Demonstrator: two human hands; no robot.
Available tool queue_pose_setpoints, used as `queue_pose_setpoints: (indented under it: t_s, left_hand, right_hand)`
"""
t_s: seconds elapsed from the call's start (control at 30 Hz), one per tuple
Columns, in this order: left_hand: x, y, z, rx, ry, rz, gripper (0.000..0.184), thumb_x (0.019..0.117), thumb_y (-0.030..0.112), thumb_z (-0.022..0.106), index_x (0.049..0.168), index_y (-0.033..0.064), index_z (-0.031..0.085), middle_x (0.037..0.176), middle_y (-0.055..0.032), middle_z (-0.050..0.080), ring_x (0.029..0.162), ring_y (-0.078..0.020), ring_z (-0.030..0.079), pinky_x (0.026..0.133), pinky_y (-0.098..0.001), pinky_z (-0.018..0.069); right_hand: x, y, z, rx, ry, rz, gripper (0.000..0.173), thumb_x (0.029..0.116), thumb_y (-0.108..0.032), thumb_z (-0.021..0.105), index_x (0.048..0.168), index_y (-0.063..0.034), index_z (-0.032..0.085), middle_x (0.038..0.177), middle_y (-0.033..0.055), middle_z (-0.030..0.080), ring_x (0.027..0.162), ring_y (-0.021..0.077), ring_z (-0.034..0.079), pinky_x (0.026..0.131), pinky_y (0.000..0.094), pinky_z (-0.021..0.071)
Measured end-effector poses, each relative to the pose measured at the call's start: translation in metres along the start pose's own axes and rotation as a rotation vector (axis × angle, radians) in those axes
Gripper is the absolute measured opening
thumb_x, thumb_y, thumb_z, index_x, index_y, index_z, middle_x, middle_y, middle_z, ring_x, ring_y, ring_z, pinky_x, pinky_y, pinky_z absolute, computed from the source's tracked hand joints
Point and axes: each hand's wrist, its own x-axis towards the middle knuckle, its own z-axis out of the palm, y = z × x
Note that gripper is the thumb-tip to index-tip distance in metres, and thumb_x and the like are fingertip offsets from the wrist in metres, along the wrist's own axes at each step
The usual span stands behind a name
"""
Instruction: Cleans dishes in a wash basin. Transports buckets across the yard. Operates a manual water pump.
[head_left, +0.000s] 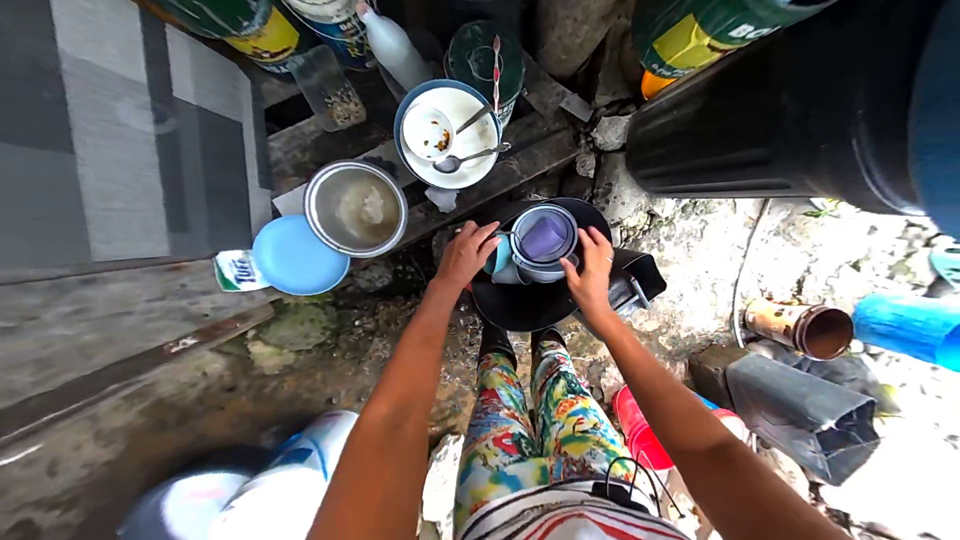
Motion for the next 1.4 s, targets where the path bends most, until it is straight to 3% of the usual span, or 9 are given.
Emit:
queue_pose_setpoints:
  t_s: [0.13,0.2,0.27,0.37,0.5,0.63,0.73,1.07,1.4]
  left_hand:
    - [-0.009,-0.008,-0.007,0.029,0.07,0.102,0.035,0.1062,0.022,0.056,0.137,0.0085,0.067,0.104,-0.0264,0.068,0.093,-0.0423,0.067,0.091,-0.0613,0.0494]
    - [-0.017,-0.001,-0.012,0.017,0.177,0.172,0.029,0.1036,0.019,0.06,0.126,0.0072,0.074,0.096,-0.023,0.069,0.087,-0.0384,0.067,0.088,-0.0587,0.0495]
    - [-0.029,0.013,-0.014,-0.001,0.268,0.213,0.024,0.1018,0.019,0.064,0.115,0.006,0.078,0.09,-0.0189,0.069,0.081,-0.0324,0.066,0.082,-0.0503,0.0517]
    - [-0.053,0.046,-0.014,-0.084,0.292,0.202,0.022,0.1014,0.015,0.063,0.111,0.0019,0.077,0.088,-0.0155,0.068,0.076,-0.0235,0.064,0.074,-0.0374,0.0552]
    - [-0.078,0.096,-0.006,-0.127,0.16,0.005,0.025,0.1044,0.011,0.057,0.121,0.0006,0.073,0.101,-0.0172,0.074,0.081,-0.0251,0.071,0.078,-0.0426,0.0587]
    - [-0.065,0.096,0.004,-0.091,0.136,-0.24,0.03,0.1084,0.014,0.051,0.127,0.0031,0.071,0.088,-0.018,0.072,0.073,-0.0293,0.068,0.074,-0.0492,0.0565]
    - [-0.036,0.08,-0.003,-0.04,0.146,-0.335,0.031,0.1091,0.017,0.05,0.133,0.007,0.067,0.088,-0.0193,0.071,0.078,-0.0339,0.069,0.078,-0.0543,0.0559]
    - [0.032,0.067,-0.012,0.146,0.209,-0.44,0.026,0.1062,0.01,0.053,0.124,0.0064,0.071,0.113,-0.0211,0.073,0.105,-0.0425,0.071,0.09,-0.0637,0.0528]
    - [0.03,0.053,-0.011,0.213,0.29,-0.428,0.026,0.1065,0.01,0.051,0.121,0.0046,0.072,0.114,-0.0223,0.073,0.106,-0.0443,0.07,0.09,-0.0667,0.0517]
  right_hand:
    - [-0.06,0.03,-0.006,0.082,0.07,0.495,0.087,0.0908,-0.021,0.076,0.156,0.0121,0.028,0.16,0.0373,0.027,0.149,0.049,0.031,0.122,0.0546,0.0303]
    - [-0.072,0.034,-0.001,0.399,-0.06,0.76,0.08,0.0994,-0.016,0.067,0.159,0.0077,0.019,0.152,0.0317,0.043,0.135,0.0332,0.053,0.112,0.04,0.0462]
    - [-0.072,0.03,0.004,0.772,-0.166,0.908,0.049,0.1102,-0.016,0.048,0.152,0.0052,0.033,0.117,0.0238,0.065,0.092,0.024,0.072,0.081,0.0359,0.0618]
    - [-0.064,0.025,0.004,0.928,-0.268,0.894,0.036,0.114,-0.016,0.033,0.134,0.0099,0.047,0.094,0.0172,0.068,0.073,0.0188,0.072,0.071,0.0338,0.063]
    - [-0.059,0.036,0.002,0.901,-0.273,0.907,0.04,0.1149,-0.022,0.031,0.126,0.0096,0.053,0.093,0.017,0.067,0.073,0.0188,0.07,0.07,0.0336,0.0617]
    - [-0.057,0.054,0.002,0.747,-0.352,0.907,0.043,0.1149,-0.026,0.033,0.129,0.0089,0.052,0.097,0.0197,0.069,0.073,0.0215,0.072,0.068,0.0356,0.0622]
    - [-0.052,0.06,0.005,0.584,-0.419,0.877,0.043,0.1145,-0.026,0.033,0.136,0.0071,0.049,0.101,0.0209,0.069,0.075,0.0233,0.072,0.068,0.038,0.061]
    - [-0.032,0.051,-0.004,0.526,-0.558,0.882,0.039,0.113,-0.022,0.04,0.141,0.0041,0.045,0.104,0.021,0.068,0.08,0.0243,0.071,0.072,0.0395,0.058]
    - [-0.03,0.039,-0.002,0.669,-0.552,0.9,0.038,0.1127,-0.019,0.039,0.143,0.0038,0.042,0.103,0.0206,0.068,0.076,0.0222,0.071,0.068,0.0366,0.0592]
